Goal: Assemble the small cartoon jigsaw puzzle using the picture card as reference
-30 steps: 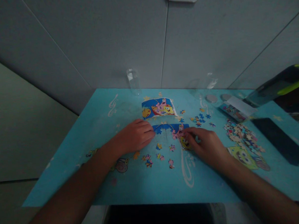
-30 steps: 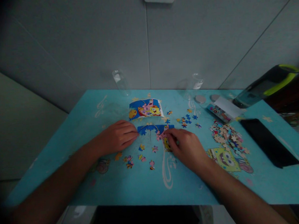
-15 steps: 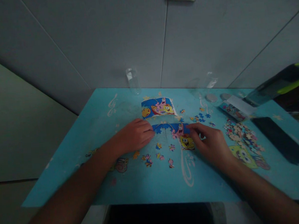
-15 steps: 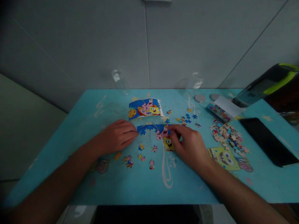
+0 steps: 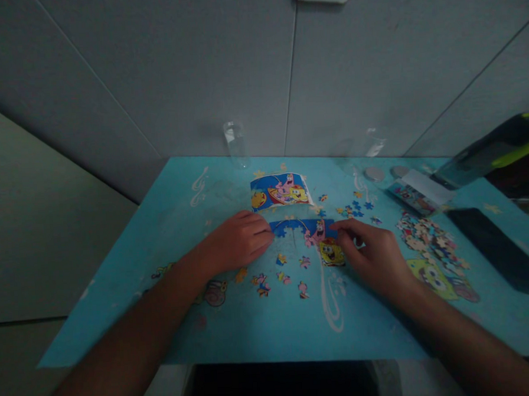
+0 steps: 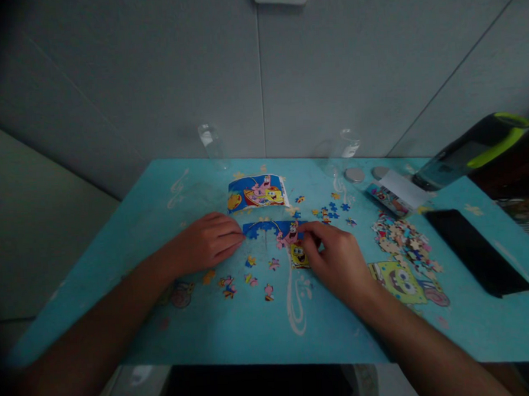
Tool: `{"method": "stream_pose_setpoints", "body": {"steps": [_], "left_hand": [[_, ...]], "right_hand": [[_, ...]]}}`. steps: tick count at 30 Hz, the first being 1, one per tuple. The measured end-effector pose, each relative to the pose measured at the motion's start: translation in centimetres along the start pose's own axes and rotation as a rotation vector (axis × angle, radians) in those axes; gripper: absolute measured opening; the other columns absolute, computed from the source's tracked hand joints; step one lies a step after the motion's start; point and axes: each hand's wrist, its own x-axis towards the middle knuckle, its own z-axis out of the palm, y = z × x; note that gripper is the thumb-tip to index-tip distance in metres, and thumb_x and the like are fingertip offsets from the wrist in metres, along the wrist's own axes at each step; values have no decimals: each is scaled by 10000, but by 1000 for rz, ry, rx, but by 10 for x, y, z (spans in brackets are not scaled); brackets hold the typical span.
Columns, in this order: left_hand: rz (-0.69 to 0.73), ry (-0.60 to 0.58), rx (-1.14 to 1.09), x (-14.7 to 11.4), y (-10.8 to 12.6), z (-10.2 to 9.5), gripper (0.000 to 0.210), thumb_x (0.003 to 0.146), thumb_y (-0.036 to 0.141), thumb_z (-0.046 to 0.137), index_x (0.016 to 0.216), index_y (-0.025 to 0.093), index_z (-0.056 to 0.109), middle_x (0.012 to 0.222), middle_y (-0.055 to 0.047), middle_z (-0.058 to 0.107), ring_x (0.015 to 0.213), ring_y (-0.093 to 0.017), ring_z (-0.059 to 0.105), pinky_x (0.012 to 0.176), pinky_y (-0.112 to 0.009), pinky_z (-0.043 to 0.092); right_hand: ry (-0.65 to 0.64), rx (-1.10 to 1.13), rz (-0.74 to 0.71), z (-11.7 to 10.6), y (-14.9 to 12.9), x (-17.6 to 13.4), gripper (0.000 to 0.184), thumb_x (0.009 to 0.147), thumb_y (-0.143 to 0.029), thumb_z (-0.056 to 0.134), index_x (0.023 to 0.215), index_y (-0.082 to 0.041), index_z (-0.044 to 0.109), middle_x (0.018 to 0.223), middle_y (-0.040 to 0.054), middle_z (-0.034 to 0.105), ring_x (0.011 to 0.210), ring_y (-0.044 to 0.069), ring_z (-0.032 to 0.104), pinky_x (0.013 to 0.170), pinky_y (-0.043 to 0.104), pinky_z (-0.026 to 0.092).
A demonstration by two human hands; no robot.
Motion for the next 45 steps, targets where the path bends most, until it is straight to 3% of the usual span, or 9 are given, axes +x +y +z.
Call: {"method": "stream_pose_setpoints", "body": {"steps": [12,18,24,34,45], "left_hand": [[-54,35,-16,-1,-3,2,218,1032,237,511,1107,182,709,1037,-66,717,998,-198,640,955,-392,489],[-163,69,8,-1,-5,4,199,1021,257,537,1112,188,700,1069,-65,711,1028,-212,635,963,-402,487],[-259,118,41,-2,-10,10,210,1018,235,518,1069,175,712,1024,-72,716,985,-218,651,911,-409,497],[-417,105,104,-7,-22,12,231,995,241,550,1144,159,706,1061,-98,721,988,-240,650,894,-412,502],[-442,90,81,-3,-22,6,246,1010,236,519,1140,154,711,1038,-91,727,970,-228,654,898,-399,502]], "right_hand": [[-28,-8,-19,2,1,0,251,995,-297,506,1088,-230,730,938,40,776,728,182,702,698,320,551],[-132,19,-142,6,2,-3,262,986,-250,518,1141,-233,729,1054,67,763,935,223,713,844,370,566],[-140,-4,-173,7,2,-2,253,984,-245,519,1108,-210,737,990,79,756,884,224,706,820,384,569],[-101,69,-167,6,1,-4,246,989,-237,526,1124,-228,731,1028,64,751,911,209,704,799,342,581],[-158,108,-346,12,-2,-9,222,973,-183,556,1139,-218,698,1017,61,741,900,197,698,819,337,565]]}}
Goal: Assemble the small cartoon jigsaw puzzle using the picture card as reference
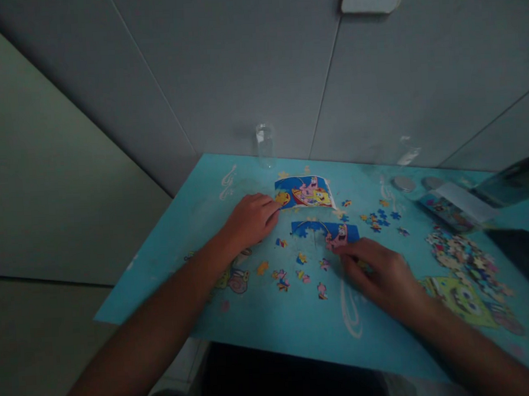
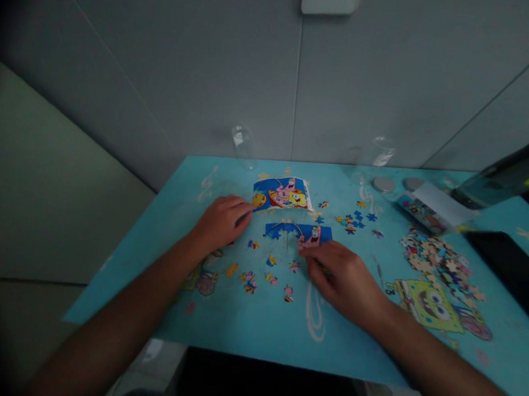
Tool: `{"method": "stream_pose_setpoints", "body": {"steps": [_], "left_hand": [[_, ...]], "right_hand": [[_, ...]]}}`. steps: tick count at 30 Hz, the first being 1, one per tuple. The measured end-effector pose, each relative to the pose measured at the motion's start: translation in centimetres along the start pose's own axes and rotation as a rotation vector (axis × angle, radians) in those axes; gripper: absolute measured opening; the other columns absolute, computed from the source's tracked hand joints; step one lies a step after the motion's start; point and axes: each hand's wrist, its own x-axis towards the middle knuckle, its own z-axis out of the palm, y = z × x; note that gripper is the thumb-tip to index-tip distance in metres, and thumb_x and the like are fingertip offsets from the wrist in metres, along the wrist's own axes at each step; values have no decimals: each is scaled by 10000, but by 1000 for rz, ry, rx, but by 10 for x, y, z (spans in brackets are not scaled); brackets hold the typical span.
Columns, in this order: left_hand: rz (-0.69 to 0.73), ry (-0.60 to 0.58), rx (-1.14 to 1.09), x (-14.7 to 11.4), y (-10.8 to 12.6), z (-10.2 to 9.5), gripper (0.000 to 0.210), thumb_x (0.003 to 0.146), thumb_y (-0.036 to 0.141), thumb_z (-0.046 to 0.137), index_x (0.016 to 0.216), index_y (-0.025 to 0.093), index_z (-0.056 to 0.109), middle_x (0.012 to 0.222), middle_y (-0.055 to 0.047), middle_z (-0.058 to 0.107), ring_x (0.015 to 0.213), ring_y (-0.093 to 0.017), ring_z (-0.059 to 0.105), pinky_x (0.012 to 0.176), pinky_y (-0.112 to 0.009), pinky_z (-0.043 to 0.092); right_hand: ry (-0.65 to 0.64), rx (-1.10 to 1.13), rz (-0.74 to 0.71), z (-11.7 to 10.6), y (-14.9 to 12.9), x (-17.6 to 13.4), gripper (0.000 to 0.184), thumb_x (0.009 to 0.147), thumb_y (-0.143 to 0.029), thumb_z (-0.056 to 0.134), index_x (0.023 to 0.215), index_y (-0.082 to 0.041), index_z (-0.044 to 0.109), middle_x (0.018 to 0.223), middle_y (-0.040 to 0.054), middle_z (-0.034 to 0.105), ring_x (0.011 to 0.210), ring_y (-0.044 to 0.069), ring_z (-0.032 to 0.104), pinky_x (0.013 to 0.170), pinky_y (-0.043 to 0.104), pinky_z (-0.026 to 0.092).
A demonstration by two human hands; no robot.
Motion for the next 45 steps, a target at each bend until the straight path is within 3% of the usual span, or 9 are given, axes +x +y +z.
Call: {"method": "stream_pose_setpoints", "body": {"steps": [6,9,17,28,45], "left_hand": [[-42,-10,-25,-1,-14,3,234,1005,227,525,1123,162,716,1046,-85,721,975,-215,644,912,-384,497],[-35,11,-31,-3,-14,4,235,997,223,526,1131,172,712,1065,-86,714,993,-224,637,922,-397,494],[112,-16,-97,-5,-7,18,255,1007,257,525,1183,199,700,1140,-85,698,1061,-238,638,943,-424,496],[208,33,-168,-6,22,4,246,1003,204,526,1187,179,686,1186,-86,682,1129,-232,623,1013,-449,502],[259,-91,-193,-14,30,12,317,1007,219,526,1295,202,657,1296,-76,668,1181,-243,620,1032,-471,508]], "right_hand": [[-69,43,-94,7,-13,-3,223,979,-153,552,1159,-211,672,1005,53,734,953,206,675,903,379,531],[-95,67,-135,12,-21,-4,222,977,-142,554,1160,-198,667,982,53,729,918,205,661,873,382,525],[-195,64,-186,18,-28,-3,187,1001,-169,521,1100,-191,679,876,41,693,824,188,612,782,352,480],[-254,-23,-436,27,-40,-12,204,977,-168,506,1071,-192,685,747,13,652,711,186,551,669,364,389],[-191,-112,-508,32,-39,-9,155,984,-211,572,858,-215,662,626,-33,570,609,161,497,602,357,355]]}}
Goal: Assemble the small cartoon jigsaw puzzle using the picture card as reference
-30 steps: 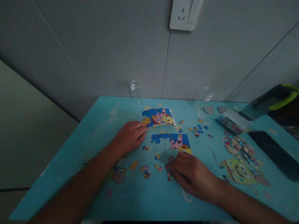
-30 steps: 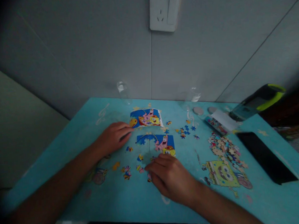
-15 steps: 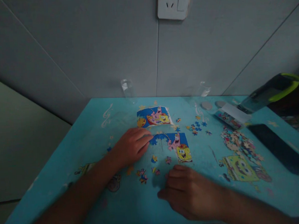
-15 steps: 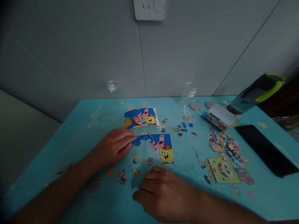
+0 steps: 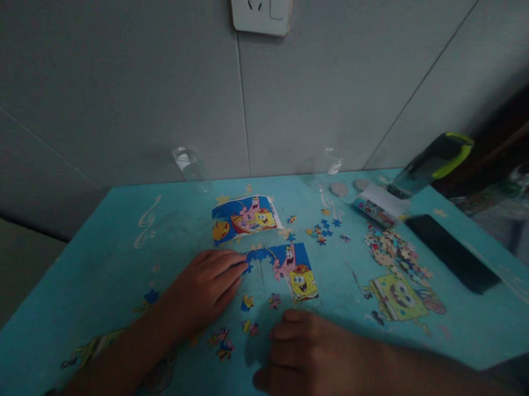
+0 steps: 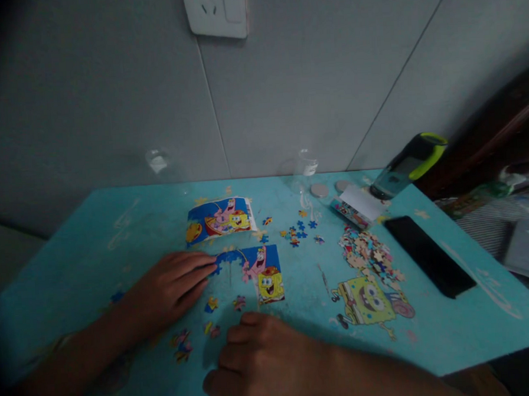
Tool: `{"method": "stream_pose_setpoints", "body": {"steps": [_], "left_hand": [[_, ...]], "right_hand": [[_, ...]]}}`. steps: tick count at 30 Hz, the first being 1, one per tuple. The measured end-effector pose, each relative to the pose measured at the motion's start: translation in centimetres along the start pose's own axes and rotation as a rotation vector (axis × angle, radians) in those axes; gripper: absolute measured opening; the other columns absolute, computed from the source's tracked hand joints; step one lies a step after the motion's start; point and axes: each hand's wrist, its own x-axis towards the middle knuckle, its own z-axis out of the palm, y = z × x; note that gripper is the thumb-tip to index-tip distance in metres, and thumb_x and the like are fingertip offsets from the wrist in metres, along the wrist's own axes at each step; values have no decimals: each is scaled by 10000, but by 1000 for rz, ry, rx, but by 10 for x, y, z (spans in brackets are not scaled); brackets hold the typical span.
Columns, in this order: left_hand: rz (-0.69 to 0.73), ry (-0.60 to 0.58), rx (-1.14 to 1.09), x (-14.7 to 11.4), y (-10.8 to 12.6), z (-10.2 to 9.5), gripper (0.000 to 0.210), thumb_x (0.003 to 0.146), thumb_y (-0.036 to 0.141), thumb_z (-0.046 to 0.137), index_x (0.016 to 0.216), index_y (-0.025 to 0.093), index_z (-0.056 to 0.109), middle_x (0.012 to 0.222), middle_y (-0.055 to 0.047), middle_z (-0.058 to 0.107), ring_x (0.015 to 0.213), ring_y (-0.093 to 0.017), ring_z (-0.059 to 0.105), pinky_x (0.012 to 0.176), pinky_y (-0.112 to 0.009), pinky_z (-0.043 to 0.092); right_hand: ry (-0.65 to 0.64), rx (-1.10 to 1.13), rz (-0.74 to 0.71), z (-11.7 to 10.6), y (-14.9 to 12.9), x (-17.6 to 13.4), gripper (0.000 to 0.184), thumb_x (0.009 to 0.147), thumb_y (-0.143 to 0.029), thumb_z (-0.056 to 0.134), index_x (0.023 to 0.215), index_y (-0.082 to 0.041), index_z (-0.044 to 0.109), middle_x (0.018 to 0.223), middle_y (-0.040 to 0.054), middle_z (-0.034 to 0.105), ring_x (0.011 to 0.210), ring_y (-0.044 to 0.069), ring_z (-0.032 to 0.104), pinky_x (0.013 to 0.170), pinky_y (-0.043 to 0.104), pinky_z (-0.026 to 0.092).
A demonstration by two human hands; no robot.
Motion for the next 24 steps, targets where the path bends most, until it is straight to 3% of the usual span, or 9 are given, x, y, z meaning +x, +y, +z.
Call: {"method": "stream_pose_setpoints", "body": {"steps": [12,19,24], "left_hand": [[5,-50,11,-9,-8,6,359,1017,237,510,1357,234,625,1367,-70,635,1244,-251,593,1070,-464,504],[-13,-28,-1,-9,-5,4,352,1015,254,508,1343,275,633,1348,-30,648,1200,-235,620,1051,-444,523],[2,-11,21,-11,-7,6,348,1013,262,516,1338,266,642,1314,-42,665,1177,-231,633,1042,-437,528]], "right_hand": [[0,-31,-39,-3,6,-3,123,976,-216,604,865,-214,657,666,-38,590,640,149,527,627,337,384],[76,-16,120,-16,21,-4,159,986,-193,520,970,-195,677,671,-14,607,643,167,527,628,353,406],[109,-14,270,-26,32,-7,219,981,-187,512,1124,-165,677,826,48,694,807,196,621,801,382,486]]}}
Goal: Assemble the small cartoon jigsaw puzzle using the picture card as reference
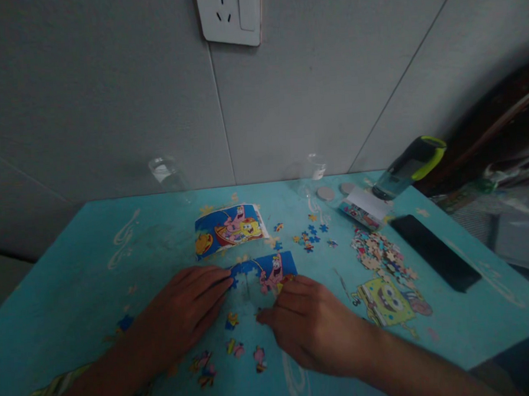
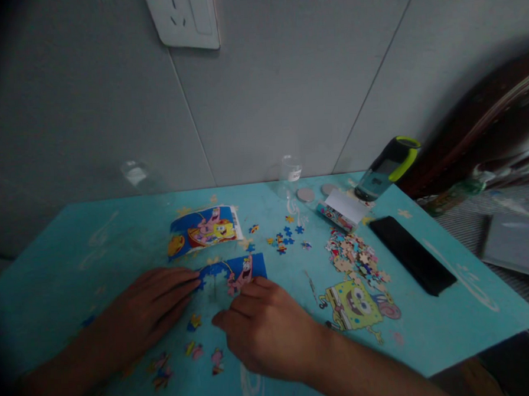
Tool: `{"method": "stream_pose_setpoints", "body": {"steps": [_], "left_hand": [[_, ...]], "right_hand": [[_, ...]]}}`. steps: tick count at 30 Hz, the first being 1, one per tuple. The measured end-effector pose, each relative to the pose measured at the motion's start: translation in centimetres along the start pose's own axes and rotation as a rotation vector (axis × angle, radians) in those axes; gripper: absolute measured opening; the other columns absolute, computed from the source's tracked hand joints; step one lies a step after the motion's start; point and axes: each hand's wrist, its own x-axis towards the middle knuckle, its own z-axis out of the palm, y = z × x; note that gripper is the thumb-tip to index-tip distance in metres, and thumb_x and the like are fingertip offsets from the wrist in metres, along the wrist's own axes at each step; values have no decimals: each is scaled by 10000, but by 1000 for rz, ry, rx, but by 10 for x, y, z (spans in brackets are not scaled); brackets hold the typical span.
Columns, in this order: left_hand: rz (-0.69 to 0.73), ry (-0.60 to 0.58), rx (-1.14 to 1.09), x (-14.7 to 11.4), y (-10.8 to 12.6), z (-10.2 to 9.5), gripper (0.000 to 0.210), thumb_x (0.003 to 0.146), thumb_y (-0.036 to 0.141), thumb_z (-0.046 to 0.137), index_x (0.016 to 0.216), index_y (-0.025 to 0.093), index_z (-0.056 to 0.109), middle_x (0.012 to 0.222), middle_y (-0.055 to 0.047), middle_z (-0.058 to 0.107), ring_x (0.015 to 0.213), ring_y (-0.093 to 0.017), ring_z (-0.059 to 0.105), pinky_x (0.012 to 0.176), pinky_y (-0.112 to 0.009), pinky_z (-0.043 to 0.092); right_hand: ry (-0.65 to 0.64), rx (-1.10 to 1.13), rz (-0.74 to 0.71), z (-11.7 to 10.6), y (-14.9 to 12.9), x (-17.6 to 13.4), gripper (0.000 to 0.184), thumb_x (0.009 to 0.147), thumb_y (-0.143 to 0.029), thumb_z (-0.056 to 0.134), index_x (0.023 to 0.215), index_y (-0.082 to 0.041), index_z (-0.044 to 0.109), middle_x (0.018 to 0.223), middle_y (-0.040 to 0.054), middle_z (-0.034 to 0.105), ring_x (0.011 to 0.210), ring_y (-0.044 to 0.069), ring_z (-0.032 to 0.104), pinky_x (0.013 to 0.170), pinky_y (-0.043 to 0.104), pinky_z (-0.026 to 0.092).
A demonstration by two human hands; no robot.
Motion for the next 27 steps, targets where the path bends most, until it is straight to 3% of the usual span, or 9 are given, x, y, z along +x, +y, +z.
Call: {"method": "stream_pose_setpoints", "body": {"steps": [10,19,27], "left_hand": [[-2,-2,-9,0,0,-1,339,1025,259,514,1340,258,638,1305,-50,667,1177,-236,632,1045,-439,519],[10,26,-21,-1,0,-1,358,1002,248,530,1339,284,648,1302,-44,680,1164,-243,650,1014,-458,553],[12,-34,9,-2,0,-2,352,1026,258,508,1356,256,629,1334,-56,648,1202,-245,612,1065,-460,503]], "right_hand": [[-54,-3,43,4,-1,-1,243,962,-169,527,1149,-171,683,818,48,696,806,203,631,858,390,501],[-51,-12,58,-2,5,2,217,973,-172,516,1101,-167,691,830,53,701,800,196,634,808,356,501],[-74,-4,94,-2,9,0,206,975,-185,544,1124,-179,686,880,61,712,885,200,649,852,350,492]]}}
